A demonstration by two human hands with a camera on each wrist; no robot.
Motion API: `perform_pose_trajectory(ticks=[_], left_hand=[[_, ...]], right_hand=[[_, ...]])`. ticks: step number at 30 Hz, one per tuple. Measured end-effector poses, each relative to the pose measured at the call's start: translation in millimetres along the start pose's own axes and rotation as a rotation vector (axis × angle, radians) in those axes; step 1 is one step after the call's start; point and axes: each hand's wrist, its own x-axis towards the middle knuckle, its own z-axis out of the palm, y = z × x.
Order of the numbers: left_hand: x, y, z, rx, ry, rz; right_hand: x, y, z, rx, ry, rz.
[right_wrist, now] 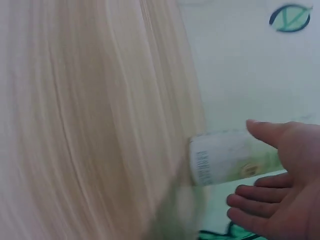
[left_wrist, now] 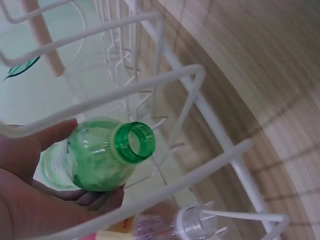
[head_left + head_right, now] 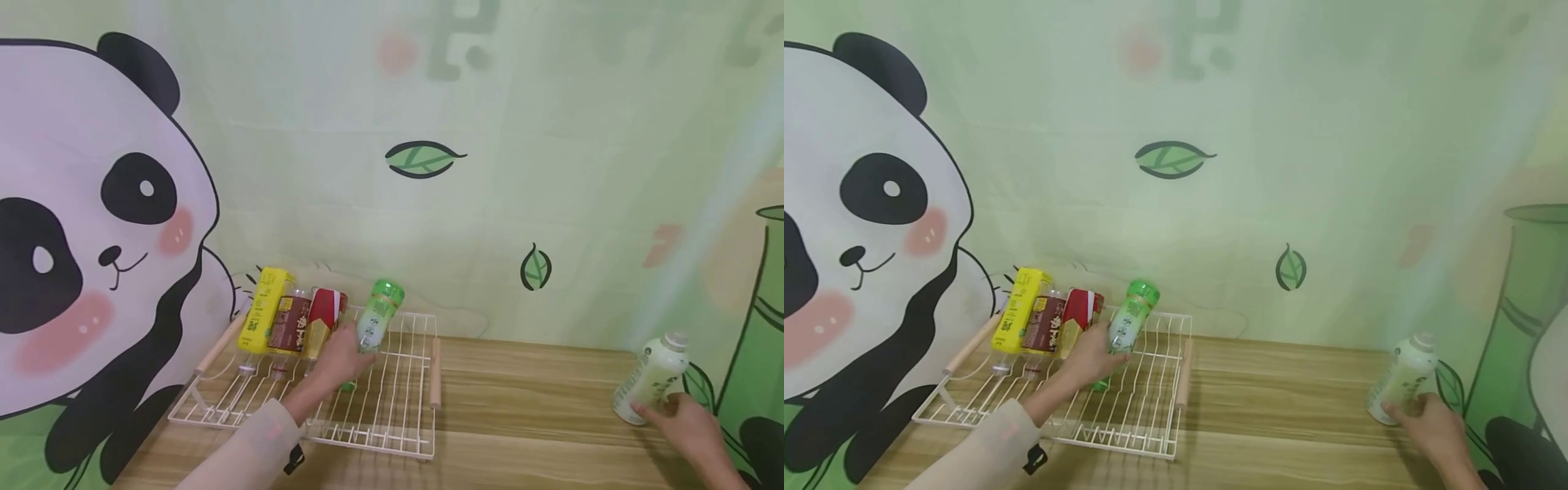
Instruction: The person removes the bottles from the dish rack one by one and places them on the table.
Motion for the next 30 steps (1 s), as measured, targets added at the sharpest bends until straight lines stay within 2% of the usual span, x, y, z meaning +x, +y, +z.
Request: perform_pose_trajectory(ticks=[2, 4, 7, 11, 18, 24, 27, 30], left_hand=[[-2.5, 2.3, -5.0, -0.034, 0.002, 0.021], [-4.8, 5.7, -11.1, -0.059, 0.003, 0.047], [-8.7, 12.4, -22.2, -0.065, 0.011, 0.099], [-15.6, 22.7, -36.3, -0.046, 0.034, 0.169], [-30.1, 48.8, -47.4, 0.01, 0.039, 0.287], [-39.3, 72.6, -46.6, 0.045, 0.042, 0.448], [-42.3, 81.5, -46.3, 0.104, 0.04, 0.535], [-45.9, 89.0, -45.7, 0.16, 0.022, 0.614]], right_hand=[[-4.5, -5.7, -3.5, -0.051, -0.036, -0.019], [-9.7, -14.2, -7.9, -0.094, -0.034, -0.059], [-20.1, -35.7, -16.5, -0.14, 0.0, -0.118], [-35.6, -77.1, -28.7, -0.16, 0.081, -0.258], [-64.0, -155.7, -31.4, -0.105, 0.247, -0.538], [-88.5, -219.6, -29.1, -0.007, 0.373, -0.824], [-91.6, -248.5, -28.8, -0.016, 0.432, -0.963], [-88.6, -271.5, -24.2, -0.036, 0.424, -1.082]])
